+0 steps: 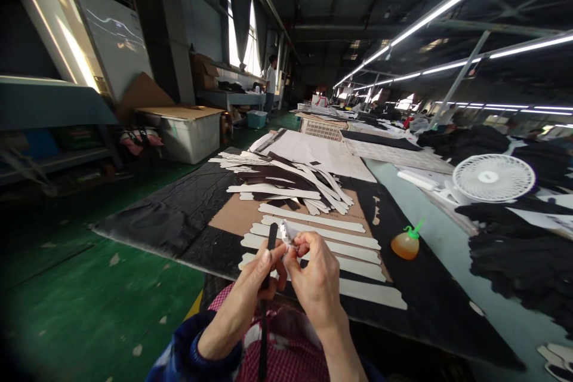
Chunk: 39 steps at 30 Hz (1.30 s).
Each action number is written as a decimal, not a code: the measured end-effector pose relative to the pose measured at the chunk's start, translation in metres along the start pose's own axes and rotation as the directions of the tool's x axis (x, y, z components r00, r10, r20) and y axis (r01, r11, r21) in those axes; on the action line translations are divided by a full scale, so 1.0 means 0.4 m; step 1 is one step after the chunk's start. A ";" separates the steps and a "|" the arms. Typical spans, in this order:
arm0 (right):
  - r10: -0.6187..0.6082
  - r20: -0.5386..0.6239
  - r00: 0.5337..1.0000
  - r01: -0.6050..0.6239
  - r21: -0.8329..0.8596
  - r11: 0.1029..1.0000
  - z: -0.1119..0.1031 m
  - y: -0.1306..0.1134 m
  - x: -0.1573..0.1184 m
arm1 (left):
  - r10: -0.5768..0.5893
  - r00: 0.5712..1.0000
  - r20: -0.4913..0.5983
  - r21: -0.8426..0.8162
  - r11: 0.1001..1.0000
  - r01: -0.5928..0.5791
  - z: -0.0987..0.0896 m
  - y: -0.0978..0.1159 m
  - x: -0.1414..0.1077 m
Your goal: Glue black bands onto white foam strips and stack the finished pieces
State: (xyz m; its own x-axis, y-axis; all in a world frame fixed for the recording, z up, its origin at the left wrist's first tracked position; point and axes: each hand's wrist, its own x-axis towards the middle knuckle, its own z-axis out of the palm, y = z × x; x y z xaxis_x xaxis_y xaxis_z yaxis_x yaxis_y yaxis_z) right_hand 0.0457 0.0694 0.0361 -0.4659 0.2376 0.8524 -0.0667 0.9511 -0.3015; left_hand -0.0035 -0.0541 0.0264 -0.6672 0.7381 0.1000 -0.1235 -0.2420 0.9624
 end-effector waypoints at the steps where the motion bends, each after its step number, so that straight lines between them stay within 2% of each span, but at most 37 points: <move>1: 0.024 0.000 1.000 -0.024 0.001 1.000 -0.001 0.002 -0.002 | 0.003 1.000 0.000 0.003 1.000 -0.003 0.001 0.001 -0.001; 6: 0.112 0.000 0.994 -0.112 0.089 0.990 0.000 0.014 -0.009 | 0.015 1.000 0.026 -0.038 0.999 -0.014 0.006 0.006 -0.006; 9: 0.182 -0.027 0.983 -0.177 0.133 0.975 0.000 0.049 -0.007 | 0.034 0.998 0.054 -0.101 0.994 -0.029 0.000 0.008 -0.012; 11: 0.266 -0.089 0.960 -0.246 0.187 0.951 -0.009 0.085 -0.002 | 0.058 0.997 0.056 -0.210 0.977 -0.045 -0.010 0.012 -0.016; 13: 0.373 -0.139 0.917 -0.320 0.300 0.899 -0.027 0.119 0.003 | 0.068 0.995 0.075 -0.377 0.925 -0.035 -0.023 0.018 -0.015; 16: 0.482 -0.134 0.866 -0.372 0.472 0.799 -0.061 0.149 0.006 | 0.040 0.985 0.167 -0.614 0.786 0.072 -0.042 0.023 -0.005; 20: 0.485 -0.108 0.868 -0.352 0.554 0.754 -0.093 0.146 0.002 | 0.015 0.971 0.239 -0.756 0.630 0.176 -0.056 0.016 0.014; 24: 0.466 -0.169 0.868 -0.322 0.522 0.790 -0.111 0.131 -0.002 | 0.002 0.968 0.251 -0.785 0.586 0.202 -0.060 0.005 0.023; 26: 0.419 -0.193 0.887 -0.275 0.507 0.817 -0.119 0.121 -0.004 | -0.018 0.968 0.249 -0.768 0.606 0.208 -0.055 0.002 0.023; 28: 0.347 -0.175 0.921 -0.231 0.473 0.850 -0.123 0.103 -0.006 | -0.038 0.976 0.214 -0.720 0.669 0.184 -0.044 0.001 0.020; 32: 0.181 -0.089 0.979 -0.149 0.284 0.947 -0.111 0.042 -0.004 | 0.028 0.995 0.091 -0.522 0.853 0.024 -0.016 0.003 0.003; 36: 0.042 -0.014 0.999 -0.039 0.167 0.985 -0.086 -0.008 0.010 | 0.088 0.995 0.051 -0.325 0.943 -0.066 -0.004 -0.002 -0.012; 39: -0.014 -0.021 1.000 0.017 0.135 0.991 -0.074 -0.021 0.016 | 0.098 0.994 0.041 -0.199 0.976 -0.088 -0.005 -0.013 -0.015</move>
State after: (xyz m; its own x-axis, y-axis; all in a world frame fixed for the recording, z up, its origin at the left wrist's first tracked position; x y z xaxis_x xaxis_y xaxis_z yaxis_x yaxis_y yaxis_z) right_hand 0.0694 0.0688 0.0565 -0.4462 0.2285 0.8653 -0.1926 0.9197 -0.3422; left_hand -0.0004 -0.0584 0.0203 -0.6458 0.7356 0.2044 -0.2078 -0.4270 0.8801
